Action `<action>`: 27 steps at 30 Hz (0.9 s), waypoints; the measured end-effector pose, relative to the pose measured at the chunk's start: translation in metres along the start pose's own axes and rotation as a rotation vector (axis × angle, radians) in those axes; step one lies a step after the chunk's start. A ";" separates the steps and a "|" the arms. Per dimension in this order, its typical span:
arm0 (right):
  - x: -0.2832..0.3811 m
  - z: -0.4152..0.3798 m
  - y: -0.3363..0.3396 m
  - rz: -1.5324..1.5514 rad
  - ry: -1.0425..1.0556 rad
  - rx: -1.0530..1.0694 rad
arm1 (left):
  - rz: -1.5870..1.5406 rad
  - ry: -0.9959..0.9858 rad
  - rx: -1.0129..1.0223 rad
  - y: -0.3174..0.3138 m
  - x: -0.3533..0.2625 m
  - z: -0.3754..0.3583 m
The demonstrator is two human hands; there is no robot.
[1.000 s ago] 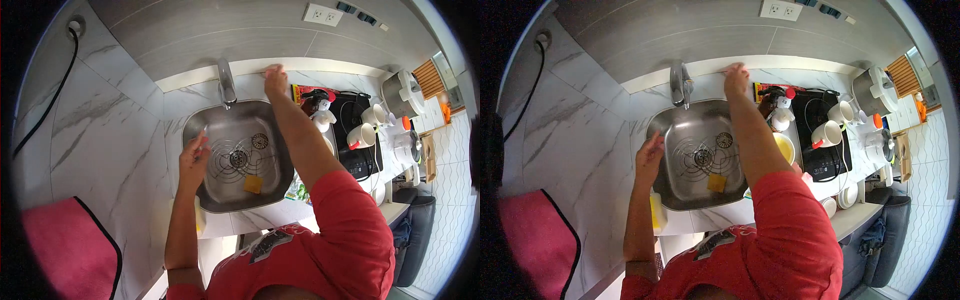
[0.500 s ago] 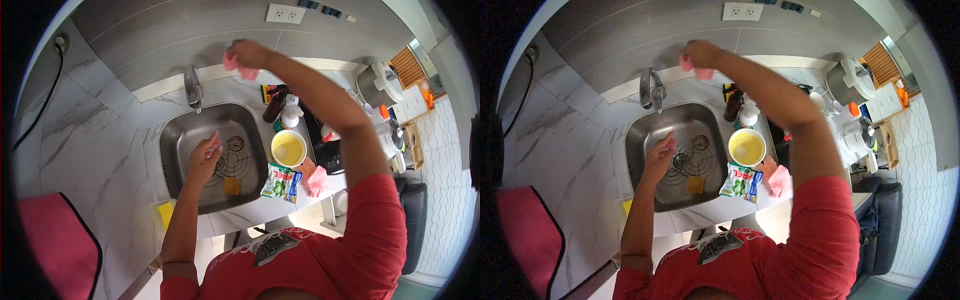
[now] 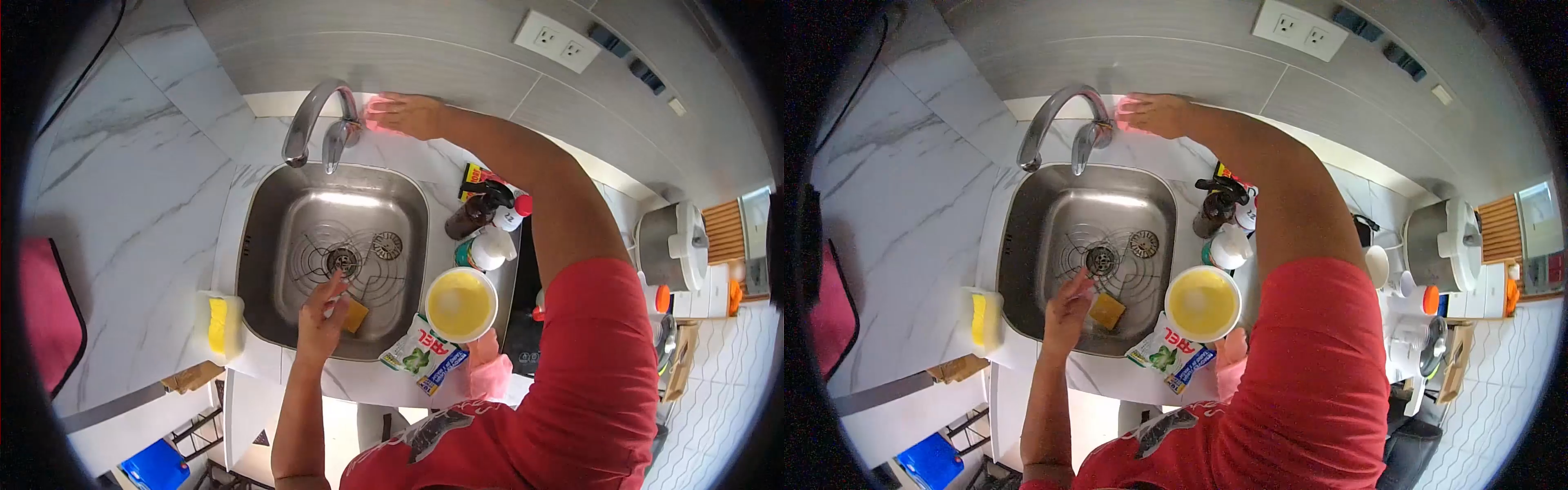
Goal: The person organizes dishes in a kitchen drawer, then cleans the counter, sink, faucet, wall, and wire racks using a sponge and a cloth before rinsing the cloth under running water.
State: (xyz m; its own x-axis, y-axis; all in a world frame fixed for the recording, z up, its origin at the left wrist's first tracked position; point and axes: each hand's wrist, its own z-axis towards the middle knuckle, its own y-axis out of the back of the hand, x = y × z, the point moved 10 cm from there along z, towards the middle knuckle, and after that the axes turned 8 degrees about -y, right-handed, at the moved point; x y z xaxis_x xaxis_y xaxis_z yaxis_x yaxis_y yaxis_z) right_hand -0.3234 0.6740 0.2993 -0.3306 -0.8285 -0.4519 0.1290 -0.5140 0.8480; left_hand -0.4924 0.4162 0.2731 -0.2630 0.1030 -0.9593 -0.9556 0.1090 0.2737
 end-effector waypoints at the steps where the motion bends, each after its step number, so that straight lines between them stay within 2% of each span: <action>1: 0.000 -0.011 -0.010 0.000 0.001 0.119 | -0.006 0.009 -0.006 0.002 0.005 -0.001; 2: 0.000 -0.020 -0.009 0.009 0.009 0.128 | -0.018 0.040 -0.034 0.007 0.011 -0.004; 4: 0.002 -0.043 -0.013 -0.222 0.055 0.226 | -0.042 0.083 -0.053 0.008 0.018 -0.010; 6: 0.006 -0.064 0.000 -0.200 0.007 0.280 | -0.019 0.059 -0.094 0.011 0.013 -0.008; 9: 0.005 -0.103 0.029 -0.110 -0.059 0.230 | -0.026 0.075 -0.097 0.011 -0.001 -0.007; 11: -0.004 -0.139 0.036 -0.040 -0.201 0.379 | -0.038 0.055 -0.096 0.014 -0.008 -0.008; 15: -0.001 -0.198 0.073 0.118 -0.271 0.226 | -0.032 0.109 -0.177 0.036 -0.023 -0.021; 17: -0.006 -0.240 0.054 -0.018 -0.369 0.574 | -0.063 0.150 -0.227 0.049 -0.018 -0.037; 18: -0.005 -0.244 0.058 -0.022 -0.366 0.569 | -0.021 0.153 -0.243 0.055 -0.014 -0.046; 20: -0.010 -0.254 0.052 0.194 -0.560 0.744 | 0.020 0.159 -0.268 0.066 -0.007 -0.063; 21: -0.011 -0.249 0.042 0.192 -0.555 0.746 | -0.044 0.173 -0.288 0.068 -0.001 -0.071; 23: -0.004 -0.200 0.038 0.355 -0.359 0.333 | -0.108 0.186 -0.314 0.068 0.003 -0.075; 25: 0.002 -0.146 0.025 0.361 -0.277 0.326 | -0.076 0.229 -0.316 0.064 0.000 -0.074; 27: 0.003 -0.102 0.013 0.380 -0.214 0.151 | -0.072 0.221 -0.307 0.052 -0.007 -0.063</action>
State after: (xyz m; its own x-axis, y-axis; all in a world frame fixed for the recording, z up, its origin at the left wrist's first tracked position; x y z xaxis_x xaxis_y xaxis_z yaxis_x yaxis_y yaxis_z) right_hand -0.2270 0.6420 0.2811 -0.4740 -0.8793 -0.0470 0.1465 -0.1314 0.9804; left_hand -0.5485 0.3586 0.2897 -0.1838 -0.1133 -0.9764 -0.9593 -0.1962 0.2033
